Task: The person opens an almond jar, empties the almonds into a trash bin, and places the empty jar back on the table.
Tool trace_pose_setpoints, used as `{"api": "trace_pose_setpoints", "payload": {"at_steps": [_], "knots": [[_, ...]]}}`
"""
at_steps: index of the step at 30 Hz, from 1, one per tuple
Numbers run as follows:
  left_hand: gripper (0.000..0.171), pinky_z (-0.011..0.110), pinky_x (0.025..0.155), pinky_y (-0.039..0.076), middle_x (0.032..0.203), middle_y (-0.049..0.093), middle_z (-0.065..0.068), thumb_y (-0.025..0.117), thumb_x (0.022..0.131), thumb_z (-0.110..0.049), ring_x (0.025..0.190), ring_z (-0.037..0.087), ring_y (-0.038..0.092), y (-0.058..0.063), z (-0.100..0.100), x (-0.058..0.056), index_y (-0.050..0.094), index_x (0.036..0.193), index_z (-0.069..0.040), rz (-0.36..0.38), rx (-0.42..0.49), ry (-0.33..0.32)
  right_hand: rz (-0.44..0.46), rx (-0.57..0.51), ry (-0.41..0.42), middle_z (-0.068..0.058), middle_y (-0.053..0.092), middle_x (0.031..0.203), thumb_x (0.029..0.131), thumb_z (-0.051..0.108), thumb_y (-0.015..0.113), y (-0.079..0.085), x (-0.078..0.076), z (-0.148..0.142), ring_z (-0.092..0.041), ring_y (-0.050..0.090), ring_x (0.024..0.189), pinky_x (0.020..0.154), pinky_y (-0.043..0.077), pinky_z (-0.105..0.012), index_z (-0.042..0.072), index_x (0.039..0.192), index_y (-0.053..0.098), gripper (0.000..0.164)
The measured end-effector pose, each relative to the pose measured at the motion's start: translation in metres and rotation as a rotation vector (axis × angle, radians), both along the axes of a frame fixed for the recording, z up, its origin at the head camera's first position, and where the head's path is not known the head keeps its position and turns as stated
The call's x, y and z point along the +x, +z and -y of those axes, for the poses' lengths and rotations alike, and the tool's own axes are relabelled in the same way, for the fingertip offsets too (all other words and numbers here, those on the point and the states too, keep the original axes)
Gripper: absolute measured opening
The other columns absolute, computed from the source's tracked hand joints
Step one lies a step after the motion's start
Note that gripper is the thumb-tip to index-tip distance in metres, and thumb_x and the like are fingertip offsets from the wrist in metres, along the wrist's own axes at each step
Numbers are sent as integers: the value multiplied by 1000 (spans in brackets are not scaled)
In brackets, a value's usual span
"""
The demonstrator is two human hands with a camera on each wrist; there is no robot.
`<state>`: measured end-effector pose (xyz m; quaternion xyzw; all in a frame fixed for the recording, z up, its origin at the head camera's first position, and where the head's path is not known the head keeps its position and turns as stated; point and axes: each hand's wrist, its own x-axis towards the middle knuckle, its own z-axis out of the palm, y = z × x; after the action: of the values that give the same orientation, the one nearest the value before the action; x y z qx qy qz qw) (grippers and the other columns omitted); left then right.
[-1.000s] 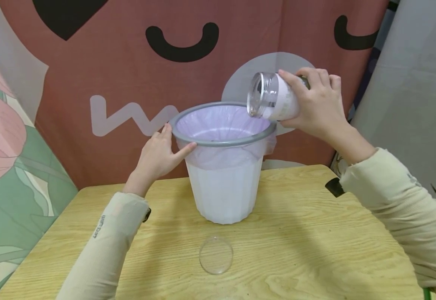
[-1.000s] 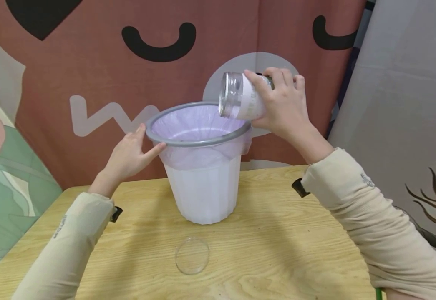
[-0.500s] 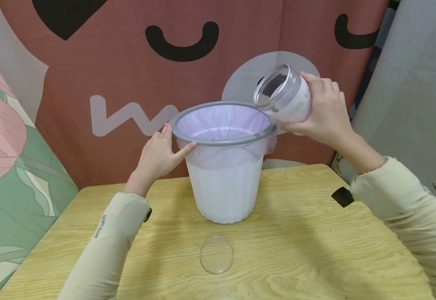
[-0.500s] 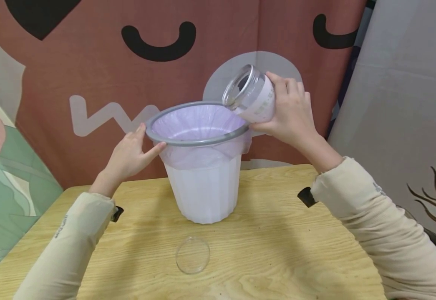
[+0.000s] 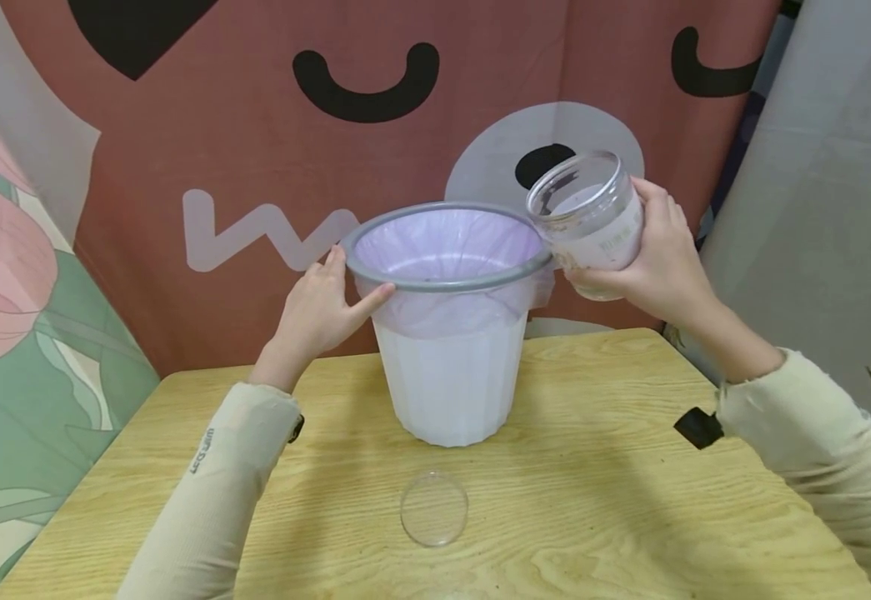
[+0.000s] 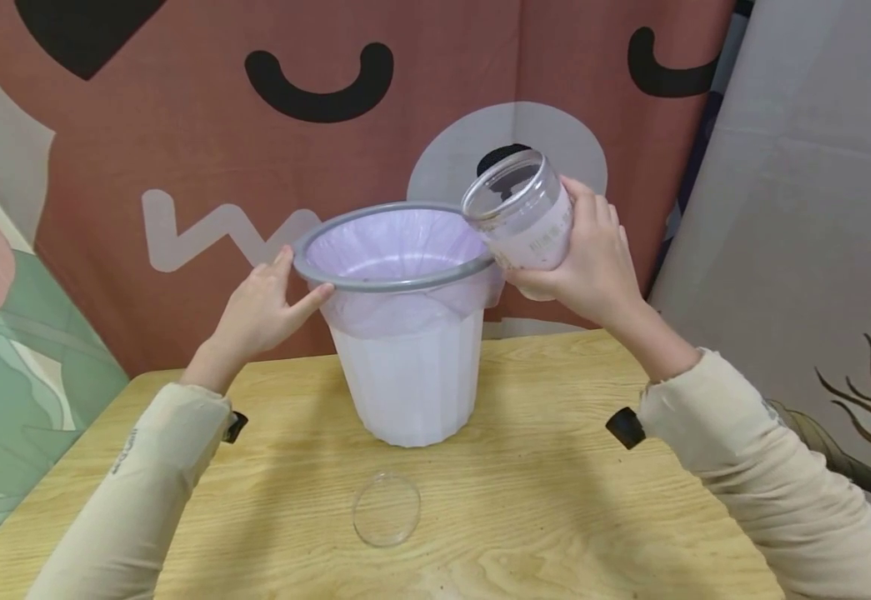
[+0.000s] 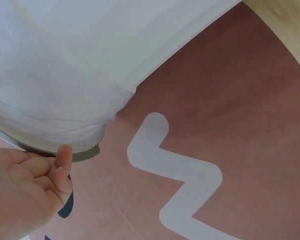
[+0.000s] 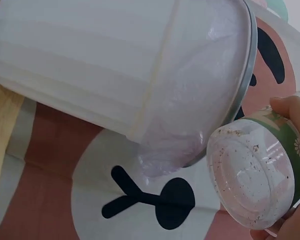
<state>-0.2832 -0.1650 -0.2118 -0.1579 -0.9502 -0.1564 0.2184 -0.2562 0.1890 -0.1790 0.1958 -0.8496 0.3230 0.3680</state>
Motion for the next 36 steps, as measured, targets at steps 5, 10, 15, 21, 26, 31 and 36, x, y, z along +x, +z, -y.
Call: {"api": "trace_pose_setpoints", "payload": {"at_steps": [5, 10, 15, 21, 26, 31, 36], "knots": [[101, 48, 97, 28, 140, 23, 26, 38, 79, -69, 123, 39, 30, 0, 0, 0, 18, 137, 11, -1, 0, 0, 54, -92, 53, -13, 41, 119, 57, 12, 83, -8, 8, 0, -26, 36, 104, 83, 28, -50, 8, 135, 27, 96], [100, 48, 97, 28, 140, 23, 26, 39, 80, -69, 123, 39, 30, 0, 0, 1, 18, 137, 11, -7, 3, -3, 107, -131, 75, -9, 44, 117, 59, 13, 83, -15, 15, 2, -23, 42, 99, 83, 32, -47, 12, 134, 26, 95], [101, 47, 98, 27, 140, 23, 27, 38, 79, -69, 124, 39, 29, 0, 0, 0, 18, 137, 11, -7, 5, -3, 177, -154, 81, -11, 45, 114, 61, 12, 82, -22, 22, 4, -25, 45, 98, 82, 33, -46, 8, 134, 24, 93], [102, 47, 98, 27, 140, 23, 27, 38, 79, -70, 124, 39, 28, -1, 0, 0, 17, 137, 11, -1, 4, -1, 219, -159, 119, -10, 45, 116, 64, 10, 80, -34, 30, 6, -23, 43, 100, 81, 33, -43, 7, 134, 22, 91], [102, 47, 98, 26, 141, 22, 26, 37, 79, -70, 124, 39, 28, 0, 0, 0, 16, 138, 10, 3, 3, 1, 225, -164, 150, -5, 44, 115, 65, 7, 78, -42, 36, 8, -12, 42, 98, 80, 32, -34, 7, 134, 22, 88], [102, 48, 98, 27, 141, 21, 25, 37, 79, -70, 124, 39, 28, 0, 0, 0, 16, 138, 10, 8, 4, 7, 223, -184, 176, -3, 43, 114, 66, 5, 76, -47, 42, 11, -10, 41, 99, 79, 32, -29, 8, 133, 23, 85], [102, 48, 98, 27, 141, 21, 25, 37, 79, -70, 124, 39, 28, 0, 0, 0, 16, 138, 10, 11, 3, 7, 223, -203, 204, -3, 45, 112, 66, 3, 76, -53, 45, 13, -9, 43, 99, 78, 35, -24, 7, 130, 25, 82]]}}
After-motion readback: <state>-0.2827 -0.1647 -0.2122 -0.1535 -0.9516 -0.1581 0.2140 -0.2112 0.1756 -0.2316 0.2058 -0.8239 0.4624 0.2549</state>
